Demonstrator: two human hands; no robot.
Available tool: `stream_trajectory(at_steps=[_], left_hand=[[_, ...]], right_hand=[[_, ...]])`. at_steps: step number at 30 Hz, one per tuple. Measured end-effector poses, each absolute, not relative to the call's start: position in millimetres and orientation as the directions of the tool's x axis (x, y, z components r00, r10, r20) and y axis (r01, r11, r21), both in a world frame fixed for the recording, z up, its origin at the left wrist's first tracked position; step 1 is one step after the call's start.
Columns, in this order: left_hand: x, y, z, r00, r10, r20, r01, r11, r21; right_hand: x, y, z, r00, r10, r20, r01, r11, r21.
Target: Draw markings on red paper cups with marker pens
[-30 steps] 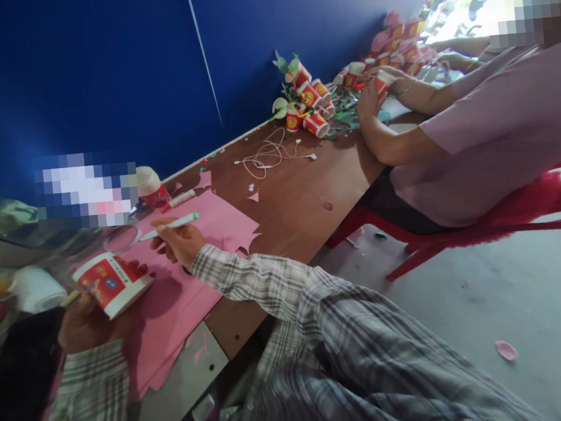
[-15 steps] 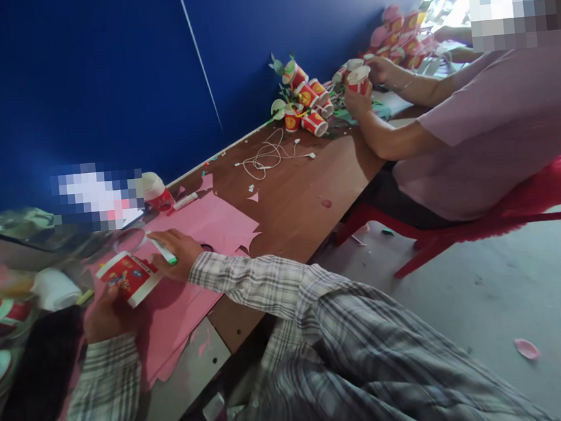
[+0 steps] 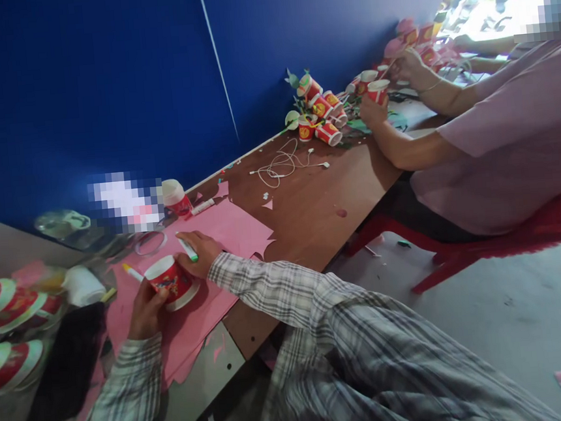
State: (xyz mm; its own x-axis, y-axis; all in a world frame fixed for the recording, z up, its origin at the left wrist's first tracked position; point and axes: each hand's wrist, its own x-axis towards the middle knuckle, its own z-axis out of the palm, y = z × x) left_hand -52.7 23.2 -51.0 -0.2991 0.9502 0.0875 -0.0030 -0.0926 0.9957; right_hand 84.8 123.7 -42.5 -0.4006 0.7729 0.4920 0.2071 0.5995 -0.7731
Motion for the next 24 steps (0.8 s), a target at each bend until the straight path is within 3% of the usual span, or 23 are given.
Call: stream_trajectory(at_steps=[13,24], left_hand=[[-41.8,22.0,-42.5,-0.227,0.963,0.143,0.092,-0.125,0.988],[-41.3,24.3,-52.8,-0.181,0.941,0.286,0.388,-0.199,0.9]], right_hand=[[86.1,122.2,-42.4,-0.36,0.783,0.507,0.142,0.583,-0.8],[86.2,125.4,-37.2,-0.27,0.801,0.534,0.109,0.576,-0.81]])
